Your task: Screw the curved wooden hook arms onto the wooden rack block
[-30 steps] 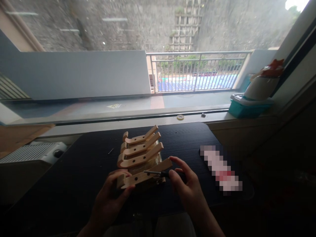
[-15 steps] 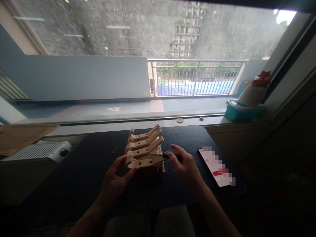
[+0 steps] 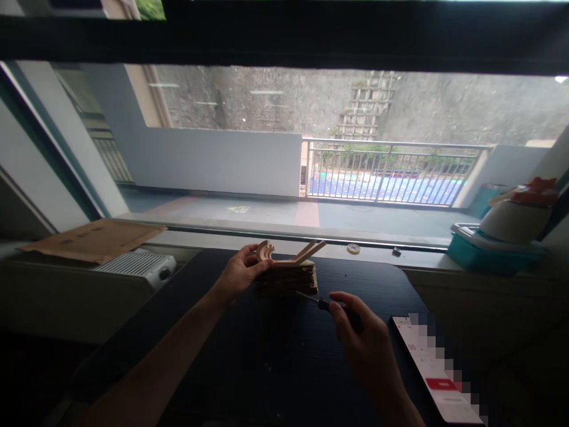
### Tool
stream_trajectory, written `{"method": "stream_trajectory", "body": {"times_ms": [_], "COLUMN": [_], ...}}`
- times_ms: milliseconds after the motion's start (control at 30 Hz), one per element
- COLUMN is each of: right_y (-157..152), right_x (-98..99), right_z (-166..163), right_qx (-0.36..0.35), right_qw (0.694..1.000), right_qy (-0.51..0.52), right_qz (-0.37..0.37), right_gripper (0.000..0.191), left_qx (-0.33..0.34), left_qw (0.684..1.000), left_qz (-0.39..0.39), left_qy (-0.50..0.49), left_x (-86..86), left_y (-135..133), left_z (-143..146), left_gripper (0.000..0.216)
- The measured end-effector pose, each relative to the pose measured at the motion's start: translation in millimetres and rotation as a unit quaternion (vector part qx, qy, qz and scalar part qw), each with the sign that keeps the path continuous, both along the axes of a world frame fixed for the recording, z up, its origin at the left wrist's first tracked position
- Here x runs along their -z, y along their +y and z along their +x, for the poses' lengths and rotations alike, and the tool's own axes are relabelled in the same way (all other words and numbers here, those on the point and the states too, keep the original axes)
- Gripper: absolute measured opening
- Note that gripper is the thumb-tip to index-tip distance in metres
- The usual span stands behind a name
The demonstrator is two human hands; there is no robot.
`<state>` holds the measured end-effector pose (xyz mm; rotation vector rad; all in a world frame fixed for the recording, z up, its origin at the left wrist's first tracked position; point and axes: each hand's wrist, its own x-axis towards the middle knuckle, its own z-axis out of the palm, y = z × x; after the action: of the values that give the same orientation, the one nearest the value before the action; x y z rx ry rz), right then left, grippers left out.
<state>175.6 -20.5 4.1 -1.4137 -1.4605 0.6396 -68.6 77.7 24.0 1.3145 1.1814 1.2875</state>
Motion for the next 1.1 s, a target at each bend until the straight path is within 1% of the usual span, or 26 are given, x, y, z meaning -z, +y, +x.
{"method": "stream_trajectory", "body": {"times_ms": [100,267,367,433,533,633,767,967,1100], "right_y": [1,3,2,2,6,11,16,16,16], "right_x": [4.5,4.4,3.4,2.4,1.4,2.6,7.4,12.5,15.0], "right_z": [5,8,6,2,-4,-9,-7,5,6], "right_qx": [0.003,-0.006,0.020,0.037,0.029,0.018,0.036,0.062,0.077], "right_qw": [1.000,0.999,0.996,0.992,0.985,0.977,0.969,0.961,0.953], "right_qy": [-0.015,-0.041,-0.065,-0.082,-0.115,-0.148,-0.172,-0.199,-0.225], "right_qz": [0.002,0.018,0.060,0.091,0.127,0.153,0.175,0.181,0.189], "right_gripper": [0.044,0.041,0.036,0.032,0.027,0.026,0.028,0.031,0.033], "left_qx": [0.011,0.030,0.045,0.066,0.093,0.100,0.116,0.154,0.172], "left_qw": [1.000,0.999,0.998,0.996,0.991,0.989,0.989,0.983,0.981], "left_qz": [-0.012,-0.023,-0.036,-0.053,-0.086,-0.092,-0.082,-0.078,-0.065], "left_qy": [0.004,0.019,0.021,0.027,0.042,0.051,0.048,0.054,0.059], "left_x": [-8.0,-16.7,-18.7,-20.6,-25.4,-29.6,-31.0,-28.4,-27.2], "left_y": [3,3,5,7,10,13,18,24,28], "left_z": [2,4,1,-2,-6,-7,-7,-7,-8], "left_gripper": [0.056,0.049,0.047,0.046,0.045,0.043,0.044,0.044,0.042]}}
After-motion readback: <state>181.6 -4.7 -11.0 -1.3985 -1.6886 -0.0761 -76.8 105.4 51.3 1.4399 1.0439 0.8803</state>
